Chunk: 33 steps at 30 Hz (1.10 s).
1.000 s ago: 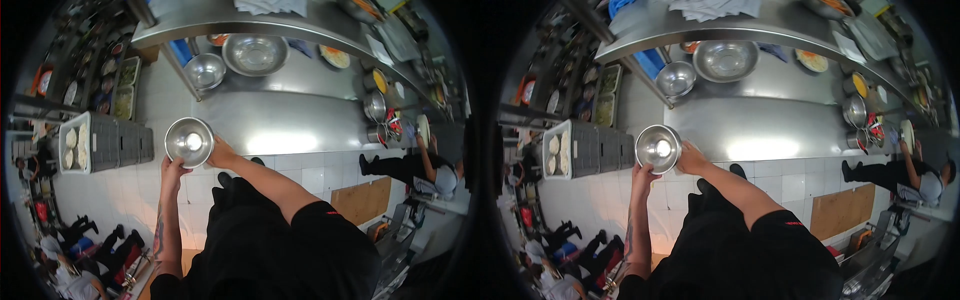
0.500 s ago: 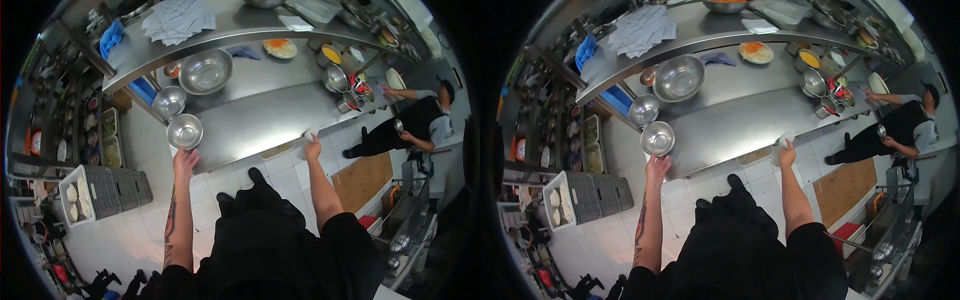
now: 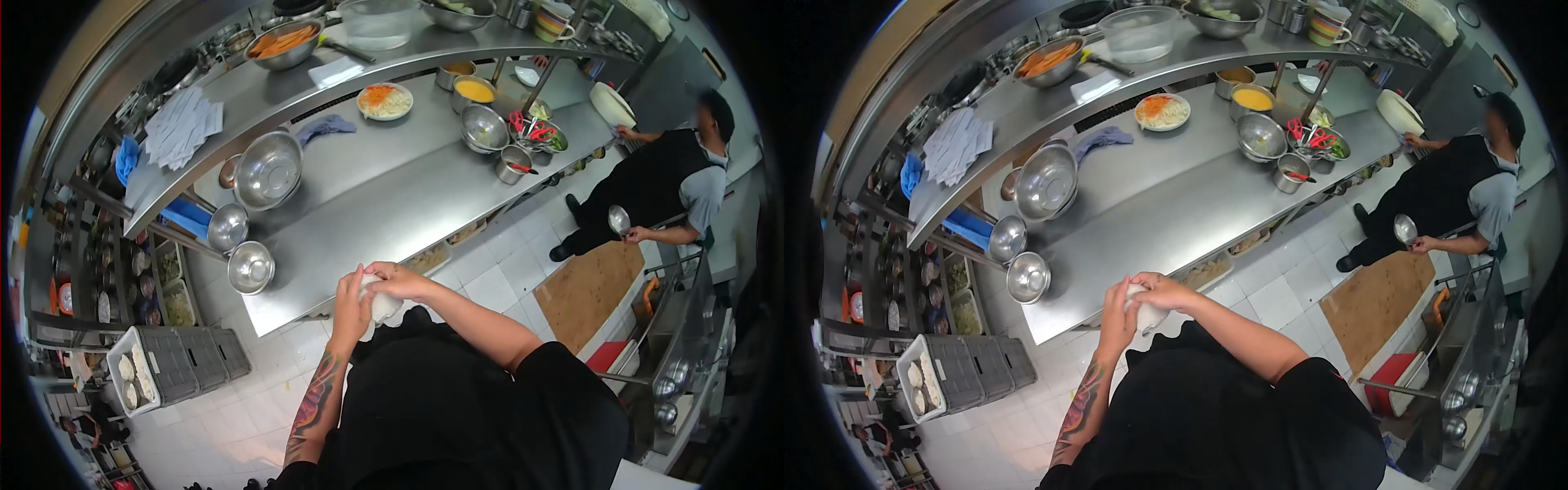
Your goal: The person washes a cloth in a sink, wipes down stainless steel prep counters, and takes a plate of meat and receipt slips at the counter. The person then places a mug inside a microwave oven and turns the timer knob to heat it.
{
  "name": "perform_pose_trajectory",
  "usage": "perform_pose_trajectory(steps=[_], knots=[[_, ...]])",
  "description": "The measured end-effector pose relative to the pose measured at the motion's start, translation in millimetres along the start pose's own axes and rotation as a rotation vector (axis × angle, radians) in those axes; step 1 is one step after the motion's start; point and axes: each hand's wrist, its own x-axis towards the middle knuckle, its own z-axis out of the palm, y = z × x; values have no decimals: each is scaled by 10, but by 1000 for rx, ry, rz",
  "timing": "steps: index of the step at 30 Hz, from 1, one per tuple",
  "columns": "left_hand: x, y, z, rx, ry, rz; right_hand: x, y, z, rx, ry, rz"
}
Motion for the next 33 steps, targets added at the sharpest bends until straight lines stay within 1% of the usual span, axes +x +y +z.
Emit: perform_pose_trajectory(steps=[1, 2, 4, 5, 6, 7, 8, 10, 11, 12, 13, 14, 16, 18, 19, 20, 21, 22, 23, 24, 25, 27, 28, 29, 30, 31, 32, 33], knots=[[66, 20, 32, -47, -4, -29, -74, -188, -74, 46, 5, 83], [154, 79, 61, -96, -10, -59, -120, -250, -161, 46, 7, 77], [285, 243, 139, -136, 10, -51, -233, -333, -339, -274, 43, -100], [349, 340, 163, -195, 32, -134, -281, -439, -426, -274, 48, -104], [408, 399, 199, -253, 55, -217, -304, -580, -517, -475, 115, -211], [439, 423, 244, -307, 102, -242, -300, -674, -621, -675, 181, -317], [387, 368, 307, -304, 101, -239, -268, -718, -731, -673, 184, -321], [103, 84, 472, -136, 176, -355, -199, -797, -943, -1228, 648, -541], [-87, -34, 510, -108, 145, -420, -209, -846, -1060, -1224, 649, -546], [-322, -150, 541, -79, 112, -484, -251, -900, -1188, -1096, 682, -580], [-585, -246, 582, -60, 99, -508, -315, -921, -1310, -969, 713, -610], [-908, -362, 637, -42, 84, -530, -406, -860, -1441, -967, 718, -608], [-1787, -802, 809, 65, 21, -522, -641, -539, -1748, -791, 486, -305], [-2573, -920, 874, 129, -161, -775, -867, 289, -2095, -857, 400, -80], [-2916, -909, 883, 176, -250, -887, -1106, 580, -2204, -884, 370, 25], [-3244, -886, 886, 226, -352, -993, -1328, 1309, -2424, -1078, 351, 56], [-4413, -1614, 1210, 231, -424, -1029, -1614, 1673, -2518, -1100, 274, 249], [-4736, -1616, 1217, 237, -500, -1063, -1894, 2322, -2691, -1133, 190, 458], [-4767, -1588, 1210, 234, -494, -1095, -2236, 2745, -2765, -1164, 90, 614], [-4792, -1549, 1194, 231, -488, -1127, -2584, 3350, -2831, -1147, 74, 711], [-4858, -1473, 1190, 219, -488, -1184, -2895, 3676, -2820, -1122, -30, 841], [-5053, -1278, 1199, 188, -478, -1306, -3446, 4043, -2709, -1016, -328, 1108], [-5080, -1314, 1172, 175, -455, -1329, -3612, 4122, -2626, -931, -386, 1215], [-4856, -1209, 1079, 142, -406, -1360, -3668, 3863, -2409, -694, -80, 1251], [-4402, -887, 893, 92, -357, -1405, -3752, 3713, -2229, -451, 224, 1223], [-3837, -549, 677, 58, -294, -1416, -3684, 3592, -2129, -471, 212, 1214], [-3902, -814, 715, 67, -303, -1309, -3605, 3488, -2032, -285, 372, 1155], [-4080, -1188, 857, 215, -208, -1047, -3527, 3411, -1935, -92, 529, 1087]])
